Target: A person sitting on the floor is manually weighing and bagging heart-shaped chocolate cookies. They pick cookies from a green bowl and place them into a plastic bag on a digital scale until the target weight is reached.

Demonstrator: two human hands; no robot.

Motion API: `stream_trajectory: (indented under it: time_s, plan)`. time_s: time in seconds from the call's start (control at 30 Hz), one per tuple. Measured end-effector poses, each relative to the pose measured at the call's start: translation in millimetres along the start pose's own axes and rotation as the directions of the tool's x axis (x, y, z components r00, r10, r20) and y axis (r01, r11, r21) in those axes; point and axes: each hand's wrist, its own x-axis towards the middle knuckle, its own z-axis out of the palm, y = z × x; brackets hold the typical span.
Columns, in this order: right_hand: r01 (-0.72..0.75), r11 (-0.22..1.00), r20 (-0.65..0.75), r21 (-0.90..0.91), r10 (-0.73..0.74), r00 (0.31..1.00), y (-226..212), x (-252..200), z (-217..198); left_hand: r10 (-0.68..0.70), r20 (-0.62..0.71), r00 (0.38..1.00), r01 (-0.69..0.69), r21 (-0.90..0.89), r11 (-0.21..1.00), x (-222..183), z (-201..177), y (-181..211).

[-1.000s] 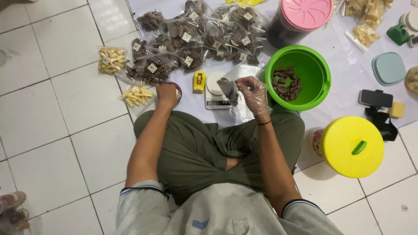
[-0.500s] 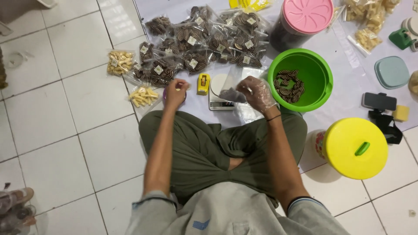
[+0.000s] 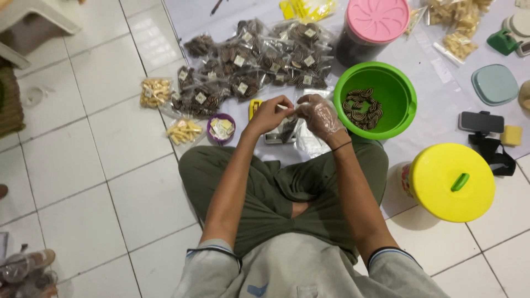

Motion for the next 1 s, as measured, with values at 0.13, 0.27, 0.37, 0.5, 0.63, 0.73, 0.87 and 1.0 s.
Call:
stream_trajectory:
  time_s: [0.13, 0.27, 0.37, 0.5, 0.63, 0.73, 0.87, 1.0]
  plan:
    - [-0.017, 1.000, -0.070, 0.001, 0.017, 0.997, 24.7, -6.4, 23.6, -0.016, 0.010, 1.000, 0.016, -0.028, 0.999, 3.4, 9.6, 0.4]
    - [-0.085, 0.973, -0.112, 0.213, 0.111, 0.987, 13.6, -10.4, 4.8, 0.022, 0.002, 1.000, -0.021, -0.158, 0.987, 6.5, 18.4, -0.8]
    - [-0.141, 0.944, -0.083, 0.297, 0.173, 0.981, 21.4, -9.3, 15.9, 0.043, -0.014, 0.999, -0.044, -0.173, 0.984, 8.0, 24.9, -3.5]
    - [-0.139, 0.972, -0.098, 0.189, 0.159, 0.982, 29.5, -8.5, 20.4, -0.054, 0.003, 0.999, 0.054, -0.034, 0.998, 4.2, 22.7, -0.3]
    - [-0.092, 0.982, -0.126, 0.167, 0.113, 0.986, 37.7, -6.2, 26.5, -0.075, -0.037, 0.996, 0.077, 0.065, 0.995, 11.1, 28.5, 3.1]
    - [-0.012, 0.944, -0.234, 0.329, 0.094, 0.968, 36.3, -7.5, 21.1, -0.042, -0.122, 0.992, 0.042, -0.002, 0.999, 19.0, 27.6, 6.7]
    - [0.016, 0.919, -0.228, 0.395, 0.081, 0.970, 26.7, -12.7, 7.4, 0.078, -0.119, 0.990, -0.101, -0.201, 0.974, 9.1, 20.5, 34.8]
    - [0.094, 0.893, -0.235, 0.441, 0.014, 0.972, 12.8, -13.3, -10.6, 0.151, 0.014, 0.988, -0.150, -0.058, 0.987, 6.4, 11.5, 41.9]
